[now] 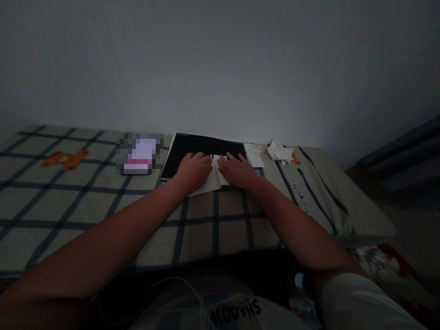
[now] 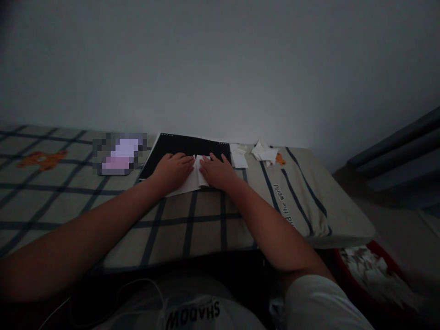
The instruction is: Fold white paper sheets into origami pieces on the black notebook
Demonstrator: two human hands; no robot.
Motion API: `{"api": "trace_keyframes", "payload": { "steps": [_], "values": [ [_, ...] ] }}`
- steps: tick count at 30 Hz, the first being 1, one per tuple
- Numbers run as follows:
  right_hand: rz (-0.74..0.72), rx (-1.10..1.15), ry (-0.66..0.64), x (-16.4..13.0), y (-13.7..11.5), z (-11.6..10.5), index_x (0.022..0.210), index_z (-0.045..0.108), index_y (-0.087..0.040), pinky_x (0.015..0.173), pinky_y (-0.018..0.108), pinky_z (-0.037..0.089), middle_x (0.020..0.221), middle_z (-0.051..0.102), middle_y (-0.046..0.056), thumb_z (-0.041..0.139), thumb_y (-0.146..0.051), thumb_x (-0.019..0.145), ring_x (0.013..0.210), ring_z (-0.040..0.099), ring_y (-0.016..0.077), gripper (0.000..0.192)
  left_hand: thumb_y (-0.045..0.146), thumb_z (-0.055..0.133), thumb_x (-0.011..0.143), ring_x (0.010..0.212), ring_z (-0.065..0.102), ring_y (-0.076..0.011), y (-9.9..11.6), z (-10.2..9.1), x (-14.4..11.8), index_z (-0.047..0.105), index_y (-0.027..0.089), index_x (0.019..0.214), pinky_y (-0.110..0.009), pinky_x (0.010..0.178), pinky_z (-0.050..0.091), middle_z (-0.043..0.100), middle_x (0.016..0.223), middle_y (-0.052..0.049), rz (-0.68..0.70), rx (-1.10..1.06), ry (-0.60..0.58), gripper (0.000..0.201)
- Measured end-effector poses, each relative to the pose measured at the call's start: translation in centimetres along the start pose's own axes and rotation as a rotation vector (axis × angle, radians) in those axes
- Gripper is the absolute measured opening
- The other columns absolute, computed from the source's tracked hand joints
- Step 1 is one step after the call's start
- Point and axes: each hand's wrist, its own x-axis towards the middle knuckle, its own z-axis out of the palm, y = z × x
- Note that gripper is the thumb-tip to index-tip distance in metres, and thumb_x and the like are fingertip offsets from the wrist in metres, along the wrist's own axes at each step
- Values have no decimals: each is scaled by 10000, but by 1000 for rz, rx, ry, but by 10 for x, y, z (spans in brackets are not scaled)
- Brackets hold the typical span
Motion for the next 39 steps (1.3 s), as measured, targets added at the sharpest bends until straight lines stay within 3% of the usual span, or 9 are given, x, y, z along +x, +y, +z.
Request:
{"api": "trace_keyframes", "payload": {
  "steps": [11,18,27,34,39],
  "values": [
    [-103,72,27,4,9,-5,1403,471,-195,1152,528,243,1497,421,85,305,-348,998,1429,310,255,464,202,383,962,1073,537,-290,-6,1,1,667,157,1111,-447,794,365,687,1123,-117,-14,-14,60,324],
    [-72,95,-6,5,8,2,1446,407,-184,1142,520,268,1521,374,110,291,-330,1000,1426,319,250,483,189,395,957,1095,546,-279,-10,-3,2,683,185,1074,-445,809,365,683,1181,-81,-26,-31,34,311],
    [-91,39,-36,9,12,6,1469,346,-111,1150,518,262,1549,306,142,284,-336,999,1450,258,262,525,245,316,991,1173,532,-246,-8,4,0,577,180,1285,-416,844,390,603,1328,-69,-27,-29,-25,399],
    [-73,18,-42,6,8,3,1464,358,-115,1145,526,274,1542,323,137,254,-336,1002,1439,286,262,522,343,300,1004,1234,484,-242,-4,-2,-3,515,146,1341,-415,895,362,547,1395,-85,-40,-10,-81,446],
    [-51,-5,-66,6,4,0,1462,359,-110,1142,534,277,1536,332,140,239,-331,1003,1437,290,264,523,314,302,1001,1209,498,-247,-1,-3,-3,526,115,1320,-420,874,365,563,1376,-91,-30,9,-70,438]
  ]
}}
